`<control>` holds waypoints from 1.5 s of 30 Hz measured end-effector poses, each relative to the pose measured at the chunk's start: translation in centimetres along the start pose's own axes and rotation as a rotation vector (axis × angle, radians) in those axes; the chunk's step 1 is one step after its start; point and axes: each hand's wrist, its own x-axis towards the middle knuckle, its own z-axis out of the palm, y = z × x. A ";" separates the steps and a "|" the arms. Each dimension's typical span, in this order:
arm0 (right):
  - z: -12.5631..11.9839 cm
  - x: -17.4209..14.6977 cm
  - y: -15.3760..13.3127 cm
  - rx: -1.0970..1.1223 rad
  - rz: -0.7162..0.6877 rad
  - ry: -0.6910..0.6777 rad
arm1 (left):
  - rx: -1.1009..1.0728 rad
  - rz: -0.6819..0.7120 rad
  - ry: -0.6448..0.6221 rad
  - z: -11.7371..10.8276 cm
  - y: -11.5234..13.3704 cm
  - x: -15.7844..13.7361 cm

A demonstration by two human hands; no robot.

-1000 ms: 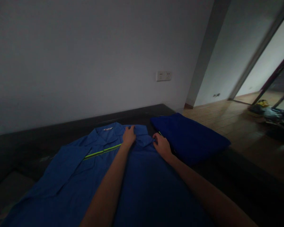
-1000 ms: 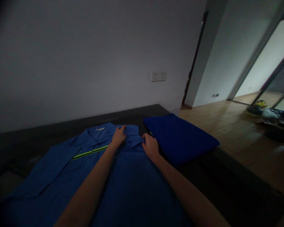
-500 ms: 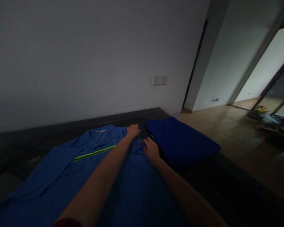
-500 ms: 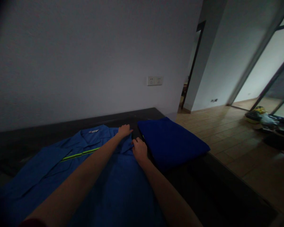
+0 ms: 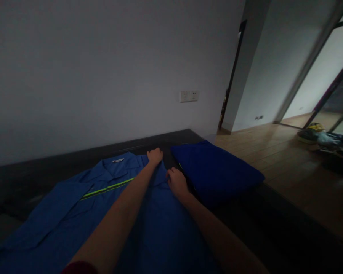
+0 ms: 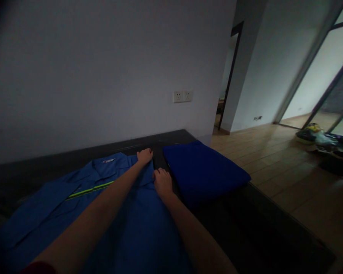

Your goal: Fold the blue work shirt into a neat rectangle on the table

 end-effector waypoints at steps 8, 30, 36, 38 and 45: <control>0.4 0.1 0.5 0.083 -0.109 -0.025 | -0.018 -0.011 0.035 0.9 -0.7 -0.5; -0.8 -0.2 -0.4 -0.062 -0.282 -0.066 | -0.111 -0.022 -0.066 0.9 -0.8 1.3; -0.5 -0.2 -0.4 -0.058 -0.268 -0.067 | -0.131 0.002 -0.157 -0.1 -1.1 3.0; -0.6 -0.3 -0.5 -0.066 -0.271 -0.061 | -0.140 0.017 -0.168 -0.4 -0.9 3.1; -1.2 -0.4 -0.9 -0.067 -0.337 -0.066 | -0.144 -0.004 -0.090 0.2 0.0 1.6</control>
